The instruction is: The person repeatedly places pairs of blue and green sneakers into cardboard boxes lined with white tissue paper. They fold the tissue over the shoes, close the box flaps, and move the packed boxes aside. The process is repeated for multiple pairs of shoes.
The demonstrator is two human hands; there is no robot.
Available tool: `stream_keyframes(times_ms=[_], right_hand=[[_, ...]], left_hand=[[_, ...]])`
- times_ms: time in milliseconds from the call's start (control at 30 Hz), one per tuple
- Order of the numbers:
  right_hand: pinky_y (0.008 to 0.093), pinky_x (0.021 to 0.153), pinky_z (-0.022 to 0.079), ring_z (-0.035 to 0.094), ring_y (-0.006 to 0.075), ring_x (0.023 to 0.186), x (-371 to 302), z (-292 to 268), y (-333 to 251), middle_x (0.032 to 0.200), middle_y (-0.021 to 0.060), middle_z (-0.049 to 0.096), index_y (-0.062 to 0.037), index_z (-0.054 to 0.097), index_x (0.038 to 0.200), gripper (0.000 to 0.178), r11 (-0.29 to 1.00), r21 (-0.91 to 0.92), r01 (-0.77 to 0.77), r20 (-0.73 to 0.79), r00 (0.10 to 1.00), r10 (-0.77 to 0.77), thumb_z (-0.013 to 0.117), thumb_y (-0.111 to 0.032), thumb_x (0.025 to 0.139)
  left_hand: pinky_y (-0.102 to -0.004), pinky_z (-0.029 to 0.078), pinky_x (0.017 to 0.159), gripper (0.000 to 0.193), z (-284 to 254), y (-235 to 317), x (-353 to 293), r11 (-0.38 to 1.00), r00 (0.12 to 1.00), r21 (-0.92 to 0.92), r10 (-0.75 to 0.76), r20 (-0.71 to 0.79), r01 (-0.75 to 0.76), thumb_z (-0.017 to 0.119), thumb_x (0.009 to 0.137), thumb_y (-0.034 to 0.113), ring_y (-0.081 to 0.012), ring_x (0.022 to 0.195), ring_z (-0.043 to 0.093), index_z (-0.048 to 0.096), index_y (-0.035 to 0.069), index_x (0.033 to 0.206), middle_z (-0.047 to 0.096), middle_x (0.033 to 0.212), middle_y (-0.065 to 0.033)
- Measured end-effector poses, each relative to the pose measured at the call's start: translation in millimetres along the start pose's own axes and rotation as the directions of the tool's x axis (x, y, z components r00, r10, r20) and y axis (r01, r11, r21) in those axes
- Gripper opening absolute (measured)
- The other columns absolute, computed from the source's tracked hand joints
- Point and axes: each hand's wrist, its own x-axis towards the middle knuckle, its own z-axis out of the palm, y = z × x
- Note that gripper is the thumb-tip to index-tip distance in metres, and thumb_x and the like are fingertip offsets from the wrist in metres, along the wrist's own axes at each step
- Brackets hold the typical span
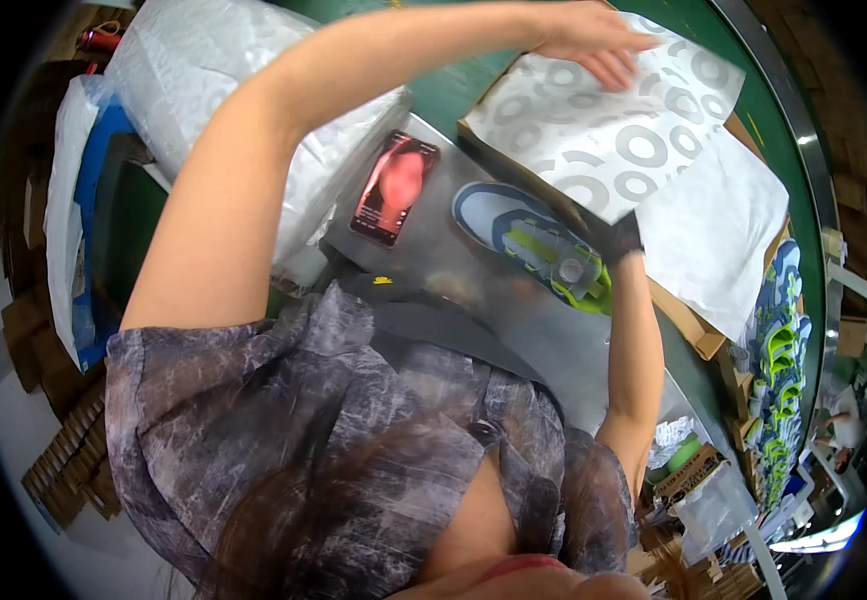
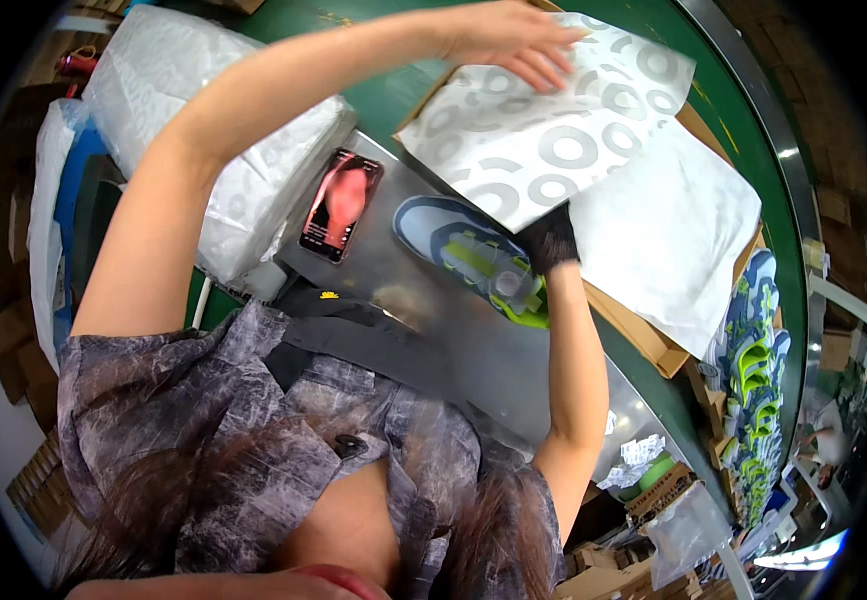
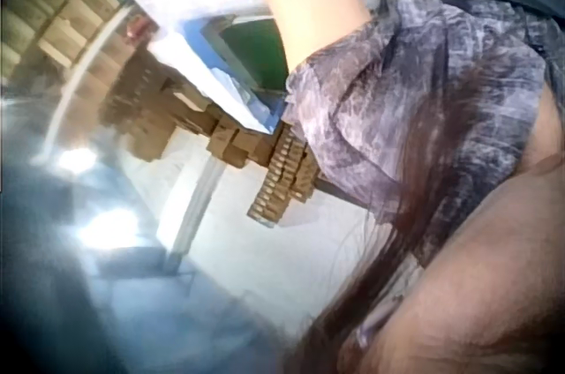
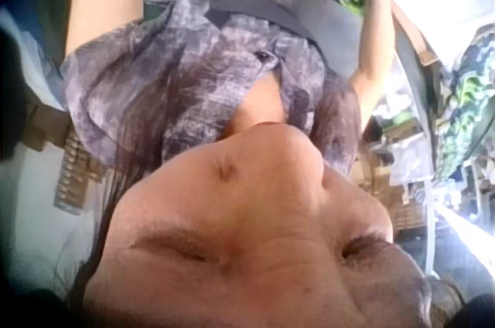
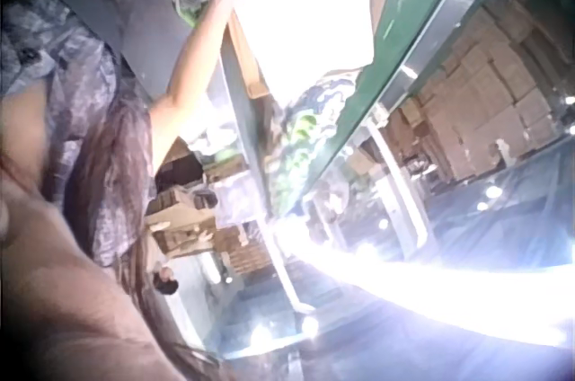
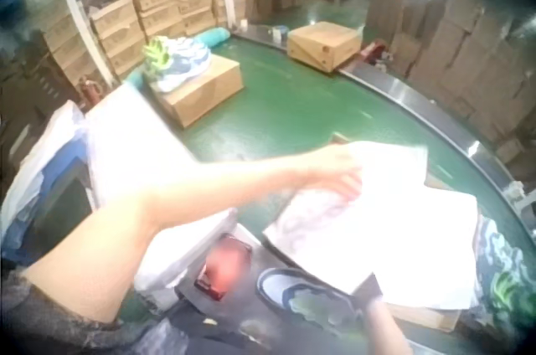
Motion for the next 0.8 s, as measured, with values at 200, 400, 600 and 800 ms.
stream_keyframes(times_ms=[200,400,600,800], right_hand=[[0.0531,0.095,0.023,0.042,0.0286,0.116,-65.7,-47.4,45.7,0.126,0.0165,0.044,-0.0153,0.049,0.119,0.054,0.713,-0.402,-0.574,-0.050,0.791,0.609,0.065,-0.038,0.072],[0.0244,0.067,0.045,0.057,0.0162,0.075,-55.6,-126.2,-12.5,0.086,0.0130,0.062,-0.0003,0.058,0.102,0.031,0.261,0.896,-0.360,0.054,0.672,0.739,0.058,-0.025,0.083],[0.0252,0.058,0.040,0.046,0.0133,0.061,-26.5,-235.1,-101.6,0.071,0.0046,0.049,-0.0028,0.052,0.104,0.020,0.181,0.973,0.145,-0.129,0.987,-0.097,0.047,-0.012,0.087],[0.0255,0.059,0.039,0.045,0.0136,0.065,-22.5,-235.3,-110.4,0.074,0.0050,0.047,-0.0031,0.050,0.100,0.016,-0.402,0.909,0.112,-0.257,0.910,-0.326,0.048,-0.008,0.084]], left_hand=[[-0.0459,0.026,0.098,0.046,22.9,-99.5,-21.1,0.357,0.830,0.836,0.524,0.190,-0.417,0.046,0.088,0.039,-0.0285,0.122,0.036,0.050,0.003,0.117,0.044,0.127,-0.0169],[-0.0624,0.012,0.099,0.073,53.2,-125.0,3.6,-0.280,0.998,0.958,-0.011,0.061,-0.062,0.050,0.077,0.058,-0.0267,0.129,0.025,0.039,0.006,0.127,0.030,0.136,-0.0178],[-0.0584,0.021,0.096,0.057,63.7,-107.1,-1.8,0.197,0.953,0.964,0.280,0.119,-0.179,0.057,0.078,0.043,-0.0316,0.123,0.031,0.047,0.003,0.117,0.039,0.127,-0.0213],[-0.0372,0.043,0.080,0.026,97.7,-100.3,-102.0,0.659,0.909,0.655,0.404,0.105,-0.369,0.062,0.078,0.020,-0.0318,0.094,0.052,0.056,0.001,0.094,0.053,0.099,-0.0179]])
